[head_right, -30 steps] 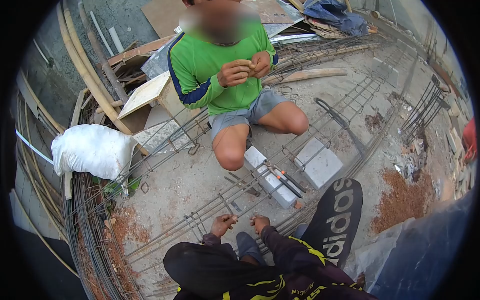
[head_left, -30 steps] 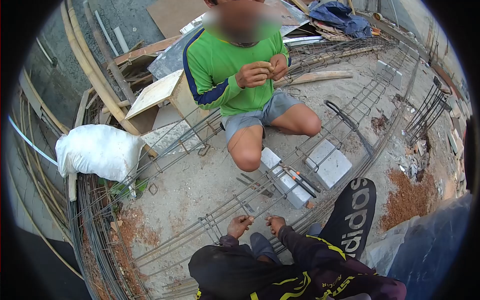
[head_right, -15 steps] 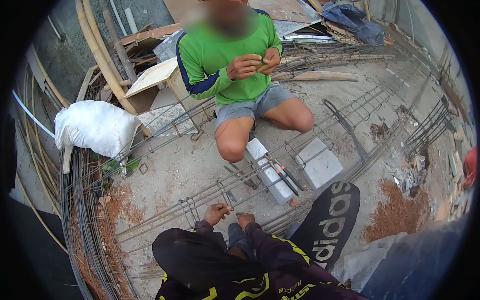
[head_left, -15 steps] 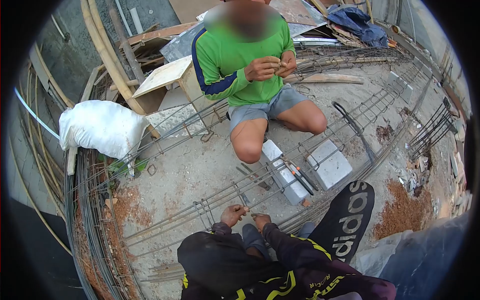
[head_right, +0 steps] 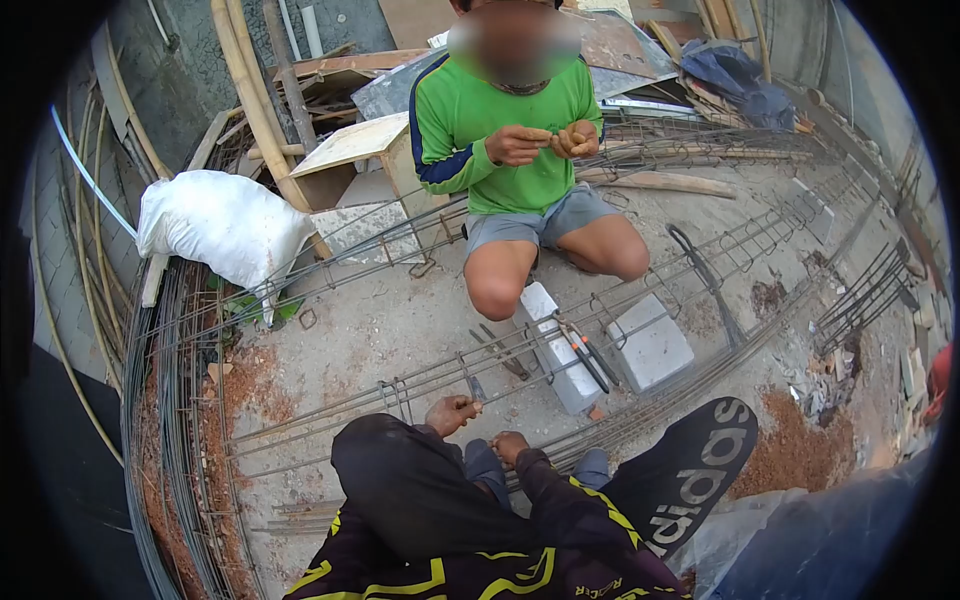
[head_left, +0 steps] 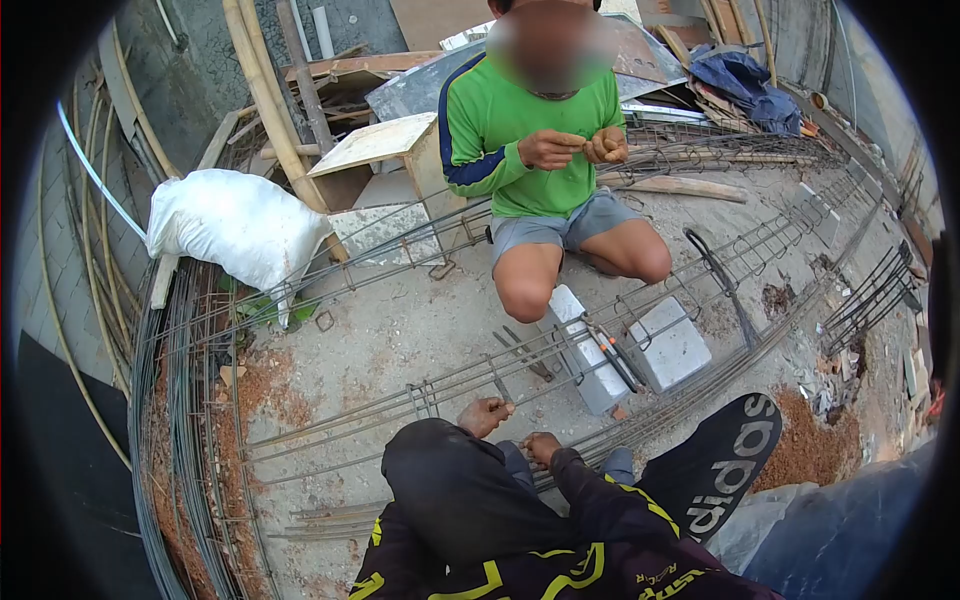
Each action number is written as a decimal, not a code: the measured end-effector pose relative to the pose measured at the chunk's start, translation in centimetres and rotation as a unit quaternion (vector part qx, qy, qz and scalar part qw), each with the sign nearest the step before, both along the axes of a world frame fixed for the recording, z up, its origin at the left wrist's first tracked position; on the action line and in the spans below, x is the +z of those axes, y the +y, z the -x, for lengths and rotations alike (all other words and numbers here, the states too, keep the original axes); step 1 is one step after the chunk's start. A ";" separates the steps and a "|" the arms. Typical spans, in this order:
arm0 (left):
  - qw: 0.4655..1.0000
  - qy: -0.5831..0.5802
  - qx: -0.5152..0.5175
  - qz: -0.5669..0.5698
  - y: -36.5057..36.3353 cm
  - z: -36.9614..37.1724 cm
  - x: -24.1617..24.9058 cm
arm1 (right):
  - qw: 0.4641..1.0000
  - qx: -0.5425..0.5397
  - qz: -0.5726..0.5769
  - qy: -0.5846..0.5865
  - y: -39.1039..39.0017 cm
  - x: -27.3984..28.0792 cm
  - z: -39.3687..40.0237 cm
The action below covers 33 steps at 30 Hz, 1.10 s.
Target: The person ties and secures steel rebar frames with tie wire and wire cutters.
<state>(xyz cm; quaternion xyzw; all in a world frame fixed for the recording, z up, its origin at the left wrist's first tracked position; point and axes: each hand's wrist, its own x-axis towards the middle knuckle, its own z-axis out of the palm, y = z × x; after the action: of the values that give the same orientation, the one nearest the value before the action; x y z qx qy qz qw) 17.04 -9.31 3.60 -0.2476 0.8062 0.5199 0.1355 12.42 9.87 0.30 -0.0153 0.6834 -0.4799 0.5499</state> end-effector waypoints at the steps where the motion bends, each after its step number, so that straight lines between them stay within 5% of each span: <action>1: 1.000 -0.002 -0.002 0.001 0.0 0.0 0.5 | 1.000 0.011 -0.004 0.006 0.1 -0.3 0.1; 10: 0.999 0.029 -0.025 0.017 -0.5 0.0 -1.2 | 0.961 0.212 0.013 0.176 0.4 -0.1 0.2; 12: 0.999 0.028 -0.023 0.005 -0.7 -0.2 -1.7 | 0.992 0.110 -0.039 0.043 -0.2 0.6 -0.1; 16: 0.998 0.042 0.001 -0.040 -0.8 -0.2 -1.9 | 0.985 0.115 0.008 0.130 -0.1 -3.1 -0.2; 17: 0.997 0.047 0.010 -0.052 -0.6 -0.1 -1.6 | 0.952 0.155 0.097 0.244 -0.7 -7.5 -0.1; 22: 0.997 0.052 0.016 -0.053 -0.4 -0.2 -1.7 | 0.997 0.069 -0.032 -0.025 -1.1 -2.6 0.3; 33: 0.994 0.048 0.057 -0.074 -0.3 -0.1 -0.6 | 0.999 0.024 0.024 0.015 -1.2 -2.5 -0.7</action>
<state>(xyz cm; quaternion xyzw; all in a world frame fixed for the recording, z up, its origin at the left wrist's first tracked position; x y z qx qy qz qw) 17.11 -9.58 2.95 -0.2576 0.7558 0.5961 0.0846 13.16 8.71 -2.20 -0.0525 0.6794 -0.4828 0.5501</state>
